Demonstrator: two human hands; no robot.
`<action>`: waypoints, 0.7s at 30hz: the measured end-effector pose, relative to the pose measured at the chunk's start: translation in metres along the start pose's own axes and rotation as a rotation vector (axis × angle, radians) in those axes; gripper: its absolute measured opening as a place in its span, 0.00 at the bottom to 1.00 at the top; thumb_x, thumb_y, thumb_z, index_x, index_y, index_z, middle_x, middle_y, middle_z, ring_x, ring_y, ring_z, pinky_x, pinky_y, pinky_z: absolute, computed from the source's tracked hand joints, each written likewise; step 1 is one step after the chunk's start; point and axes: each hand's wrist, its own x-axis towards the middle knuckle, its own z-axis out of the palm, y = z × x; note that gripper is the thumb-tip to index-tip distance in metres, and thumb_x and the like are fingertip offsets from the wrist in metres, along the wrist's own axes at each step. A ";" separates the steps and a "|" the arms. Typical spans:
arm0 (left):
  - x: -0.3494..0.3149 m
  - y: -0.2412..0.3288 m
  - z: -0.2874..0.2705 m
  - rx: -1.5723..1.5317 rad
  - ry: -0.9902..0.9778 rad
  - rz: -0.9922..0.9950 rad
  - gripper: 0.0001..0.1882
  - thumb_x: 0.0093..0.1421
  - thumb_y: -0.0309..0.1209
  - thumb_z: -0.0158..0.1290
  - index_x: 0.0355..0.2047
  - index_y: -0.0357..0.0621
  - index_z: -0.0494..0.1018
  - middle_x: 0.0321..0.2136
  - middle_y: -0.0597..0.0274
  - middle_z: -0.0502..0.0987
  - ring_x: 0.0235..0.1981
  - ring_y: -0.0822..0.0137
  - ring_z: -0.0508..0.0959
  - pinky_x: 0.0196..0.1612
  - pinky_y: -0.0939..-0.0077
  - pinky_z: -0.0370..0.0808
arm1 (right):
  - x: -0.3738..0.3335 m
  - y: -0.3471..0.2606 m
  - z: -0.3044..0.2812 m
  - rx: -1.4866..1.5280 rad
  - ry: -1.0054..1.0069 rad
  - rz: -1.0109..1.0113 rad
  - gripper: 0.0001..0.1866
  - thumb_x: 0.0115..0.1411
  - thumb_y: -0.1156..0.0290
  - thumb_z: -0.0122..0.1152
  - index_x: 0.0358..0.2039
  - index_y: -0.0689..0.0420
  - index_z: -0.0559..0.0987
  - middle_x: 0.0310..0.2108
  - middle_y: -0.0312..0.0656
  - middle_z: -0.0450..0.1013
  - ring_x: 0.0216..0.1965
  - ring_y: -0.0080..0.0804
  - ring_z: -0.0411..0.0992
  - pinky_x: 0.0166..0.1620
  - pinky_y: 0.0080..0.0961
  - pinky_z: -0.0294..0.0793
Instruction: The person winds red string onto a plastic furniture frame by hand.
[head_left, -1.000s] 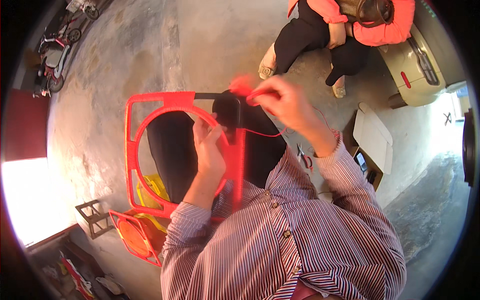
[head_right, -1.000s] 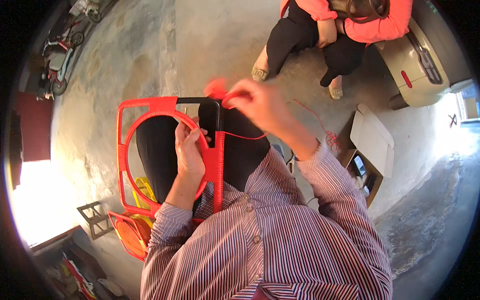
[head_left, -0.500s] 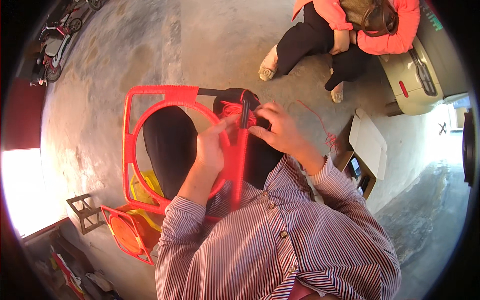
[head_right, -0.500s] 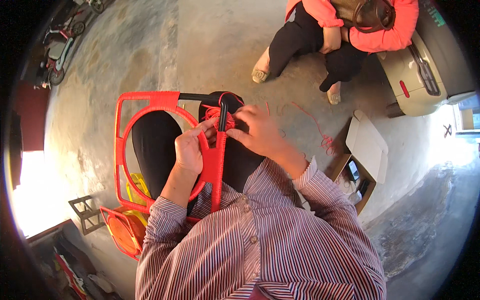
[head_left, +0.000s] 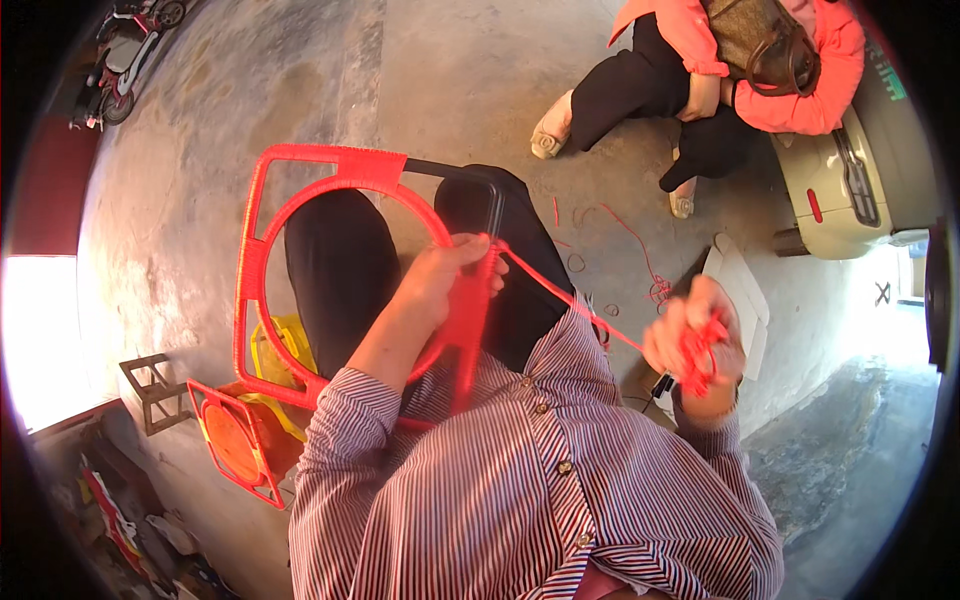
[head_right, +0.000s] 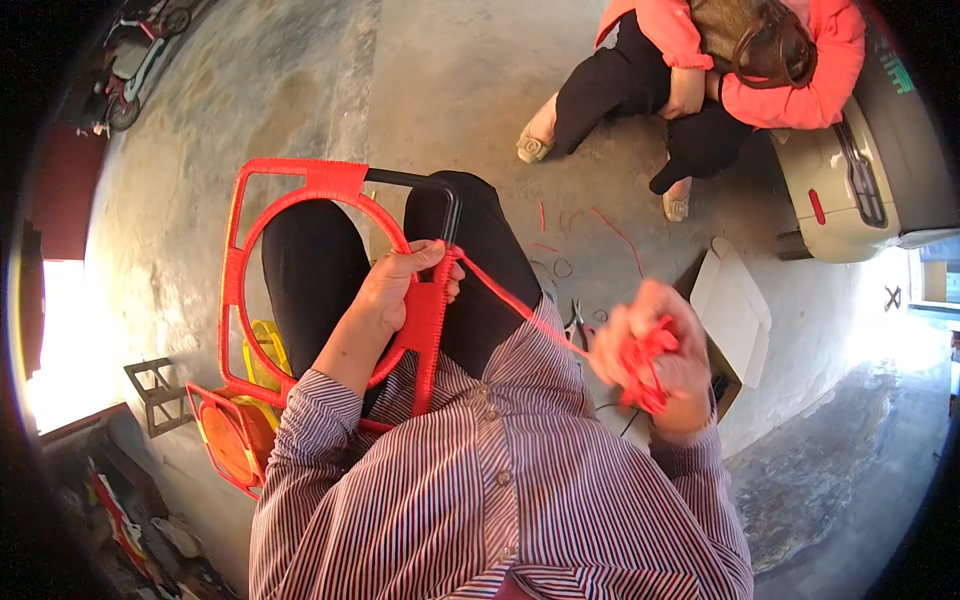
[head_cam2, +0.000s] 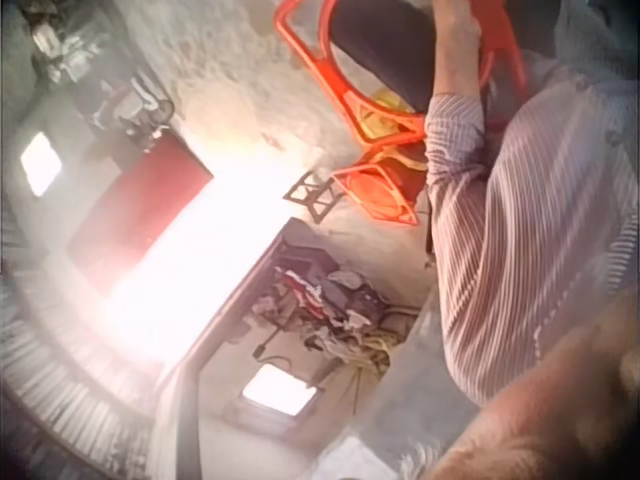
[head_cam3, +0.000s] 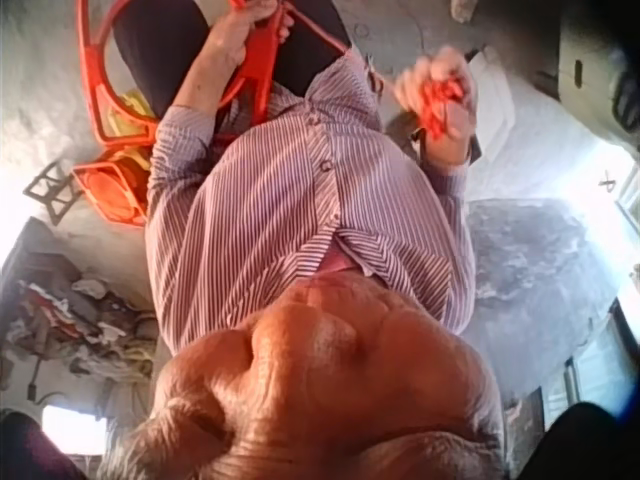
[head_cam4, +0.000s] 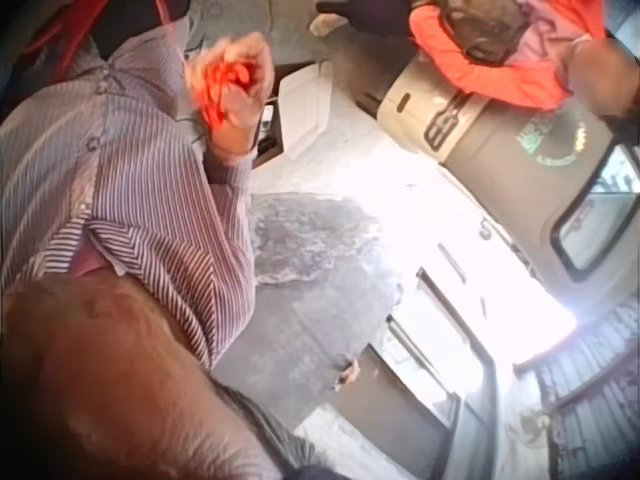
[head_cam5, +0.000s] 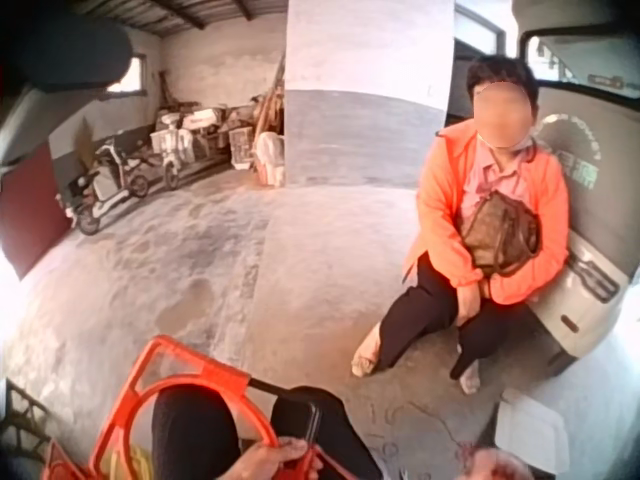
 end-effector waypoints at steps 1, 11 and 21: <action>0.002 0.001 0.001 -0.004 0.001 0.002 0.13 0.60 0.35 0.54 0.36 0.36 0.73 0.26 0.53 0.78 0.24 0.62 0.77 0.31 0.69 0.76 | -0.013 -0.011 0.008 -0.037 0.065 0.005 0.20 0.50 0.68 0.69 0.32 0.55 0.63 0.21 0.38 0.65 0.20 0.26 0.65 0.24 0.23 0.61; -0.002 0.013 -0.007 -0.059 -0.024 -0.015 0.11 0.55 0.32 0.55 0.34 0.36 0.74 0.23 0.52 0.77 0.21 0.60 0.76 0.28 0.66 0.75 | -0.012 -0.005 -0.054 -0.283 0.592 -0.154 0.17 0.60 0.72 0.58 0.49 0.59 0.71 0.32 0.38 0.71 0.20 0.17 0.63 0.22 0.15 0.61; -0.027 0.005 0.003 -0.031 -0.118 -0.038 0.10 0.57 0.33 0.53 0.33 0.37 0.72 0.25 0.50 0.77 0.23 0.59 0.76 0.30 0.65 0.75 | 0.096 0.088 -0.007 -1.300 -0.060 0.120 0.26 0.55 0.78 0.54 0.57 0.58 0.66 0.38 0.44 0.76 0.43 0.31 0.75 0.44 0.28 0.72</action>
